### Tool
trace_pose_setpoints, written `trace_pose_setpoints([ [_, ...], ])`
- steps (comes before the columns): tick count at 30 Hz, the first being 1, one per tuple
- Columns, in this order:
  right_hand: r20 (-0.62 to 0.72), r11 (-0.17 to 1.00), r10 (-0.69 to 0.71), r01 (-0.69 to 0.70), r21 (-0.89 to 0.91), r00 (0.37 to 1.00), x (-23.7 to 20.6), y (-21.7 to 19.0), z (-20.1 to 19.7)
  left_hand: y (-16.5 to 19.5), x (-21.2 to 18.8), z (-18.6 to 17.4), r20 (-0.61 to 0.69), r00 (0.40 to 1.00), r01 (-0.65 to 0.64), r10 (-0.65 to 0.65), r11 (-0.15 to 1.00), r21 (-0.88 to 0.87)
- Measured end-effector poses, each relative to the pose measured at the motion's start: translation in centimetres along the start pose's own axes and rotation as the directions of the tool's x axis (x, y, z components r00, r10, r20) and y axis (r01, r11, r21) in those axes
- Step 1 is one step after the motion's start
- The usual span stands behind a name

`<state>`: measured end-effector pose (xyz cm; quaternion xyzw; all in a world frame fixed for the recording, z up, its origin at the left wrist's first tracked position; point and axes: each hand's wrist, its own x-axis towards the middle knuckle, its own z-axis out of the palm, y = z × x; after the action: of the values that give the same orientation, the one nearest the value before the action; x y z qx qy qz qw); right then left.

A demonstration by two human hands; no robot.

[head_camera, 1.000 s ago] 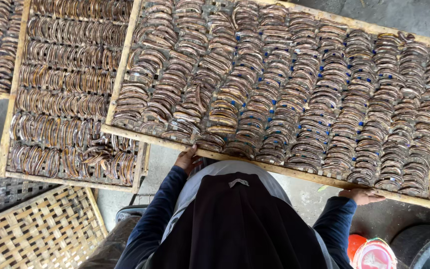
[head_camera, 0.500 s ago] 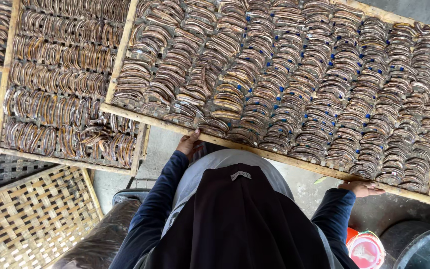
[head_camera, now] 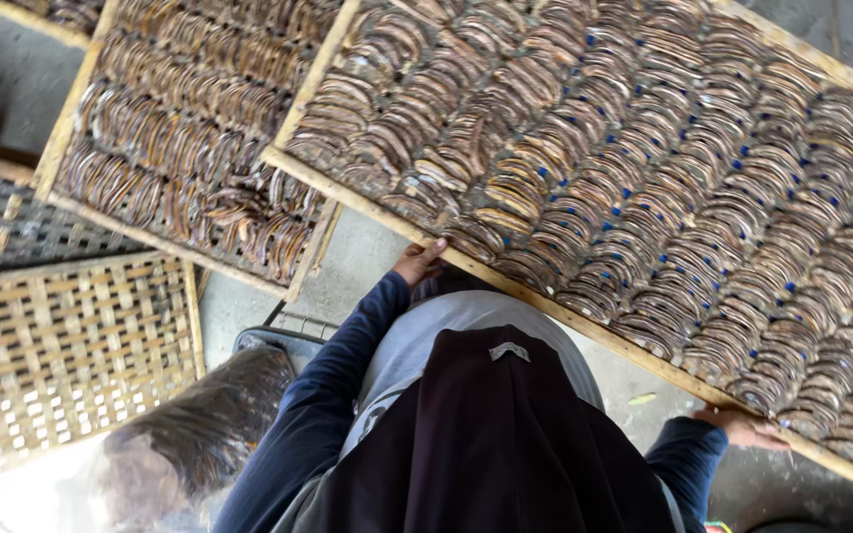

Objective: The person lifts and repositions large bamboo drying trays filled with dried fish, then flips and rearranges the fish one at a time, laying them in neat rows across the tray mesh. They occasionally move a tray aside to reach the fish underneath and continue turning the fish over by hand.

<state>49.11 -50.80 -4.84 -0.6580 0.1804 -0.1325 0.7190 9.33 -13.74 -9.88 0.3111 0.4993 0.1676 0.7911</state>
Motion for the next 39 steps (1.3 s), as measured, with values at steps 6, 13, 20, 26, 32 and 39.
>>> trace_pose_setpoints([
  [6, -0.015, 0.995, 0.089, -0.088, 0.051, 0.996, -0.1, -0.2, 0.1, 0.0, 0.7, 0.4, 0.002, 1.000, 0.001, -0.001, 0.999, 0.046],
  [13, -0.073, 0.999, 0.021, -0.024, -0.038, 0.997, -1.1, 0.1, 0.9, -0.2, 1.3, 0.2, 0.056, 0.993, -0.106, 0.100, 0.986, 0.131],
  [20, -0.135, 0.993, -0.068, 0.055, -0.100, 0.989, -1.4, -0.5, 1.2, -0.1, 1.0, 0.3, 0.080, 0.993, -0.095, 0.086, 0.987, 0.126],
  [26, -0.185, 0.966, -0.209, 0.174, -0.191, 0.960, -0.1, 0.2, 1.0, 0.9, 0.6, 0.4, 0.063, 0.998, -0.034, 0.026, 0.991, 0.128],
  [32, -0.153, 0.954, -0.208, 0.166, -0.248, 0.966, 0.4, 0.3, 0.8, 1.1, 0.1, 0.2, 0.004, 0.999, -0.040, 0.040, 0.981, 0.191],
  [39, -0.405, 0.589, -0.364, -0.130, -0.798, 0.838, 0.7, -2.6, 1.5, -0.2, -0.4, -0.8, -0.073, 0.969, -0.188, 0.235, 0.899, 0.394],
])
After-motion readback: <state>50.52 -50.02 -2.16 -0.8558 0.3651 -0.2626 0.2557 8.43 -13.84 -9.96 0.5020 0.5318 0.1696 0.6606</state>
